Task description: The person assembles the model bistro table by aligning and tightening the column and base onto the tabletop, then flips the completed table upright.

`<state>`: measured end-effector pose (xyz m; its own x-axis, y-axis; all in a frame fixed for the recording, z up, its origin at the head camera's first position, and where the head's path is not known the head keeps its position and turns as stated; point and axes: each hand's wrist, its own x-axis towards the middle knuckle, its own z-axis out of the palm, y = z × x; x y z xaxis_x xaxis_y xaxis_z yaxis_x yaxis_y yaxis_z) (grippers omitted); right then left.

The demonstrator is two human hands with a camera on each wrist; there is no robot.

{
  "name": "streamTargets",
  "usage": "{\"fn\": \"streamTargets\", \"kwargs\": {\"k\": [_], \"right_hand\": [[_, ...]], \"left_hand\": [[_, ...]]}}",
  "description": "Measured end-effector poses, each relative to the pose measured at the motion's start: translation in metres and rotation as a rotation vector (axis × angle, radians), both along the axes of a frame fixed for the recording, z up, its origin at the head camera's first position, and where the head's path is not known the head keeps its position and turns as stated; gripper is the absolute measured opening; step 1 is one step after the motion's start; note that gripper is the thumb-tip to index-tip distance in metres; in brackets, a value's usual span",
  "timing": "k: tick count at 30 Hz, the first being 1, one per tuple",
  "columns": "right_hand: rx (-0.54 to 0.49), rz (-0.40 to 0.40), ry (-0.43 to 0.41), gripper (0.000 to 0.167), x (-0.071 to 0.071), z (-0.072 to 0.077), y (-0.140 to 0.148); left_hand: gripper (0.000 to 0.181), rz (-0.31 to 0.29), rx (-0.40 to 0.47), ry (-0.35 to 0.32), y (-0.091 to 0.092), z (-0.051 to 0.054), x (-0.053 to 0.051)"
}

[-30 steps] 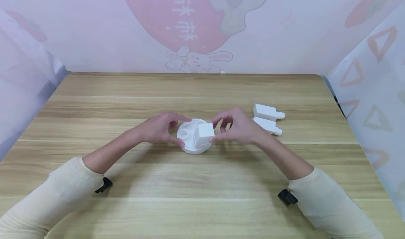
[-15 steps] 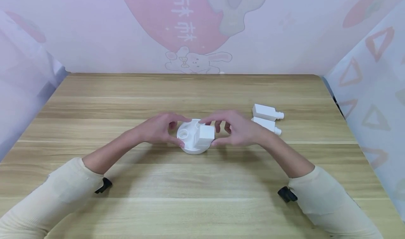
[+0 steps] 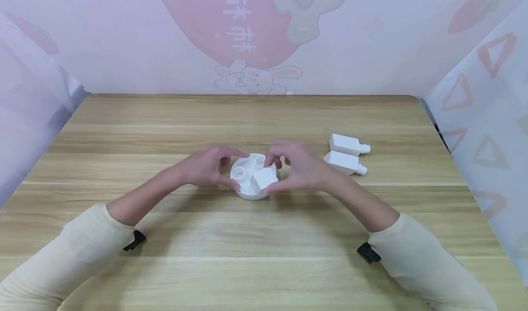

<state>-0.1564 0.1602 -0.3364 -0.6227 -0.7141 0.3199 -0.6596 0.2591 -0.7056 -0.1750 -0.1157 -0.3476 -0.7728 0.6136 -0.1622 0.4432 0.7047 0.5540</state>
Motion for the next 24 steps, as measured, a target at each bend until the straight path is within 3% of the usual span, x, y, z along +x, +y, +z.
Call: {"fn": "streamTargets", "kwargs": {"k": [6,12,14,19,24], "right_hand": [[0.034,0.002,0.003,0.052,0.0032,0.0012,-0.0089],[0.101,0.222,-0.058,0.050,-0.0014,0.0050,-0.0009],[0.098,0.262,-0.085,0.046,-0.0024,0.0057,0.0004],[0.105,0.240,-0.091,0.043,-0.0022,0.0077,-0.0008],[0.080,0.127,-0.096,0.040,-0.0008,0.0082,-0.0084]], "left_hand": [[0.080,-0.005,0.007,-0.003,0.0000,0.0011,-0.0003],[0.080,-0.007,-0.002,-0.003,0.0002,0.0002,-0.0011],[0.080,-0.004,-0.007,-0.003,0.0005,0.0003,-0.0011],[0.082,-0.005,-0.010,-0.006,0.0005,-0.0002,-0.0012],[0.081,-0.004,-0.009,-0.010,0.0001,-0.0005,-0.0018]]}}
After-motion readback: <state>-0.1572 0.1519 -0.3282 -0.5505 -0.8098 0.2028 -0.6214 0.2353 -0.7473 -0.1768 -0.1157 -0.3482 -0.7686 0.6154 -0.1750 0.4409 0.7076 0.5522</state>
